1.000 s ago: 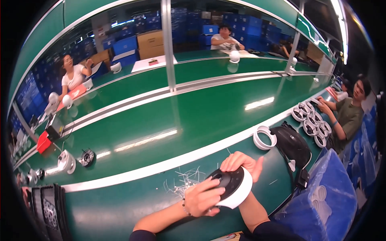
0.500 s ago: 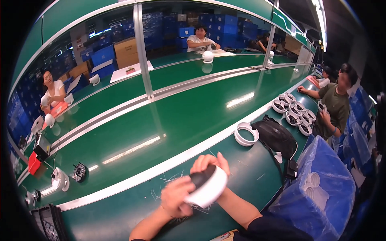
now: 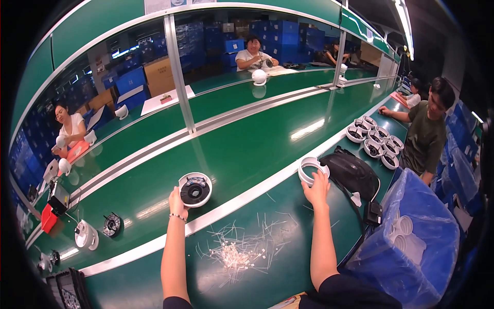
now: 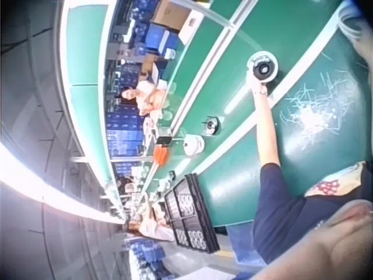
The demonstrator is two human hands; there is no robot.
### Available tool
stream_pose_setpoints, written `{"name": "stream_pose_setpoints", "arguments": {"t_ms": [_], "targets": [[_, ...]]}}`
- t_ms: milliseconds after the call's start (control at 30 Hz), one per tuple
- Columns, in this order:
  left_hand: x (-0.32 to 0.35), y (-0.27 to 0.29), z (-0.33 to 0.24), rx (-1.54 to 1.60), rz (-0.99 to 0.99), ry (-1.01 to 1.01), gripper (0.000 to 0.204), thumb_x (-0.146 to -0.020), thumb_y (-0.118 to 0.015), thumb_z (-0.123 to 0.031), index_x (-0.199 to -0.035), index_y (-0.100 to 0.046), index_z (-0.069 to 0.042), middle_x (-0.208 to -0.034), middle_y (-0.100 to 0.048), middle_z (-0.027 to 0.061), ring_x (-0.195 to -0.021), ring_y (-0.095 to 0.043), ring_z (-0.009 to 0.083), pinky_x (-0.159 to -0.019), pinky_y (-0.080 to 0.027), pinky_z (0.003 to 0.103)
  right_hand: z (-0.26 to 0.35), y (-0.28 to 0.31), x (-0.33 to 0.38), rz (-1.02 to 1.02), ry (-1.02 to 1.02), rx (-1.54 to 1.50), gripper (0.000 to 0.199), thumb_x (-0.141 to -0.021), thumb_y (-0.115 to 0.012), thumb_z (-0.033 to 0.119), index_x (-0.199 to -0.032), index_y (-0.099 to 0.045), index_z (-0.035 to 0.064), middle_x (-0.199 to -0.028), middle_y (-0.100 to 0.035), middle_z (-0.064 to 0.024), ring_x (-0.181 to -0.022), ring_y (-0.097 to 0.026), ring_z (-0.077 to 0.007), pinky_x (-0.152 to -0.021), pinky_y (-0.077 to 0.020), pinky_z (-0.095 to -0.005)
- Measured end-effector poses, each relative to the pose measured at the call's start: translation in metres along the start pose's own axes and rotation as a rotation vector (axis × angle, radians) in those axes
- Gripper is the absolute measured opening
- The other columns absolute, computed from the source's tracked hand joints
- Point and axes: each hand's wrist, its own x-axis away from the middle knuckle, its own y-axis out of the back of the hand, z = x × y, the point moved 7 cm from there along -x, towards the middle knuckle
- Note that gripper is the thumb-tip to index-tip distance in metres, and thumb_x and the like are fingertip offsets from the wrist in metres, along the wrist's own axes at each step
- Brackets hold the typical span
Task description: Assembling lighting fixture components by fitting plastic housings onto internal electronic modules at a factory conveyor belt.
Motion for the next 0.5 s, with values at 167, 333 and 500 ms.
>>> {"name": "stream_pose_setpoints", "arguments": {"t_ms": [167, 333, 500], "targets": [[-0.048, 0.015, 0.018, 0.035, -0.041, 0.053, 0.033, -0.089, -0.040, -0.031, -0.107, -0.042, -0.004, -0.098, -0.054, 0.0105, -0.083, -0.058, 0.0241, -0.063, -0.051, 0.043, -0.011, -0.017, 0.004, -0.039, -0.043, 0.001, 0.034, -0.065, -0.067, 0.016, -0.096, -0.058, 0.0037, -0.119, -0.047, -0.0103, -0.118, -0.032, -0.0334, -0.097, -0.0242, -0.0491], [-0.039, -0.002, 0.011, -0.255, -0.104, 0.042, 0.037, -0.088, -0.041, -0.032, -0.111, -0.041, -0.003, -0.101, -0.053, 0.0116, -0.085, -0.056, 0.0225, -0.061, -0.050, 0.037, -0.016, -0.002, 0.000, -0.164, -0.011, -0.045, 0.020, -0.062, -0.069, 0.013, -0.077, -0.063, 0.0023, -0.096, -0.060, -0.0123, -0.098, -0.049, -0.0319, -0.087, -0.0372, -0.0378], [-0.031, 0.027, -0.048, -0.572, -0.226, -0.524, 0.038, -0.085, -0.048, -0.018, -0.116, -0.039, 0.002, -0.118, -0.045, 0.0168, -0.109, -0.045, 0.0238, -0.091, -0.035, 0.031, 0.029, 0.052, -0.004, -0.190, 0.072, -0.192, 0.019, -0.066, -0.066, 0.017, -0.074, -0.062, 0.0006, -0.071, -0.061, -0.0150, -0.069, -0.057, -0.0317, -0.079, -0.0402, -0.0399]]}}
